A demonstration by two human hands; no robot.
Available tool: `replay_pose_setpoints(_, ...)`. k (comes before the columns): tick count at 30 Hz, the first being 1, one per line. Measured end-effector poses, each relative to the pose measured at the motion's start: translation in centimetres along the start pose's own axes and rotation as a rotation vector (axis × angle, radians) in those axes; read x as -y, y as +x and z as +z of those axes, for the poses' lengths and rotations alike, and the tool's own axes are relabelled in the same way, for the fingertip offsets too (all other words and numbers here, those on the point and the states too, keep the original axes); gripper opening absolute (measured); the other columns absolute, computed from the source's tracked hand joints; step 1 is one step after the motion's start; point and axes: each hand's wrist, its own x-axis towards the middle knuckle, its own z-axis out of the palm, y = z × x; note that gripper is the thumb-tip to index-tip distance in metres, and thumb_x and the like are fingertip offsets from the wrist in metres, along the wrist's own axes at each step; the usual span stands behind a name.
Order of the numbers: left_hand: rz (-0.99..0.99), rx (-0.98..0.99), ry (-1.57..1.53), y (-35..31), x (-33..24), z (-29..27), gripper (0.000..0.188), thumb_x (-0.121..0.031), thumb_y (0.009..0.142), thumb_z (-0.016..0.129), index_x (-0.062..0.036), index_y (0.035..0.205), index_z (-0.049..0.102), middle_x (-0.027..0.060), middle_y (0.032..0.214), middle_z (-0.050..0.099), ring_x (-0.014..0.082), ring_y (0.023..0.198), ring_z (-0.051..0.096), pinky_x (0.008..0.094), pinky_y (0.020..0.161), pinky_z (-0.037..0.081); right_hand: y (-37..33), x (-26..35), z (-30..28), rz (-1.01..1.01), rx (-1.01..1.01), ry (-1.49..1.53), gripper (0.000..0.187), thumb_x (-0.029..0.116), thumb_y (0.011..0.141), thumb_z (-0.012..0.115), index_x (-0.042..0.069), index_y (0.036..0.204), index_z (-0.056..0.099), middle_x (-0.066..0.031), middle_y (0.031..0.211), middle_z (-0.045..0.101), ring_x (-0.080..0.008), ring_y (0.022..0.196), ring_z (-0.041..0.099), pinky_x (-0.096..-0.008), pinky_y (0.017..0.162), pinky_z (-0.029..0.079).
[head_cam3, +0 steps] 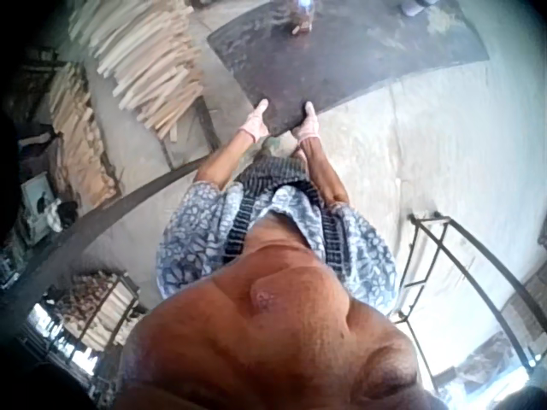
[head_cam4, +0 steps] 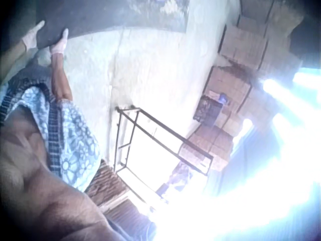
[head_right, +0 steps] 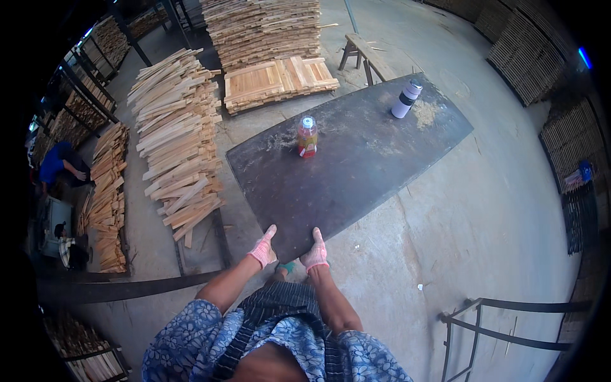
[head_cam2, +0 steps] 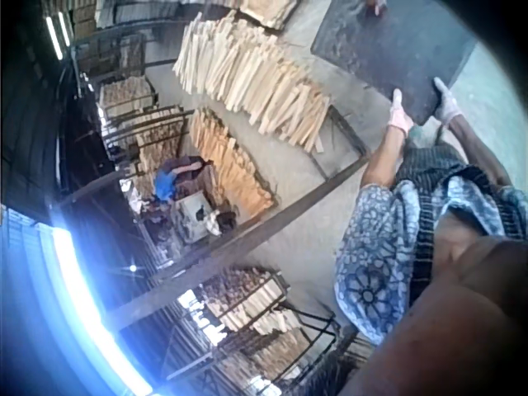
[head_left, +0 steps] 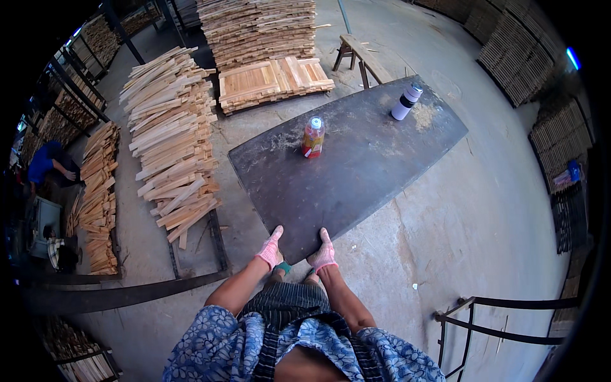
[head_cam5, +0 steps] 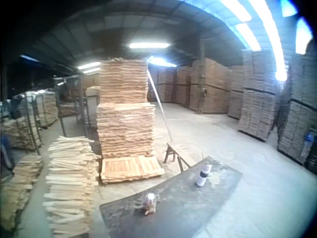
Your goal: The person squats and stacks wooden planks by hand, arranging them into neat piles on the floor. They then stand and move a metal rack to another location in the workshop.
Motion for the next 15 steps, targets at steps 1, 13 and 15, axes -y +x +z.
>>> replay_pose_setpoints(1,0.014,-0.010,0.021,-0.3,1.0,-0.1,0.061,-0.039,0.093,0.069,-0.0017,0.138,0.052,0.0148,0.139,0.058,0.0334,0.124,0.058,0.0509,0.110,0.043,-0.5,0.2,-0.9,0.004,-0.011,0.000,0.050,0.035,0.098,0.060,0.003,0.136,0.053,-0.0140,0.139,0.058,-0.0332,0.127,0.054,-0.0504,0.114,0.036)
replay_pose_setpoints(13,-0.020,0.022,0.004,-2.0,5.9,0.4,0.062,-0.043,0.098,0.060,-0.0026,0.143,0.046,0.0149,0.144,0.054,0.0316,0.131,0.053,0.0492,0.114,0.039,-4.6,2.0,-2.3,-0.015,-0.031,-0.161,0.063,0.048,0.098,0.054,0.006,0.144,0.046,-0.0135,0.147,0.050,-0.0349,0.134,0.047,-0.0542,0.115,0.033)
replay_pose_setpoints(15,-0.006,0.037,-0.020,-2.5,5.6,-0.4,0.059,-0.039,0.099,0.061,-0.0032,0.143,0.047,0.0144,0.144,0.053,0.0311,0.132,0.052,0.0499,0.115,0.038,-5.8,1.6,-0.8,0.069,-0.076,-0.073,0.066,0.043,0.091,0.068,0.007,0.142,0.049,-0.0112,0.146,0.052,-0.0337,0.131,0.050,-0.0519,0.117,0.031)
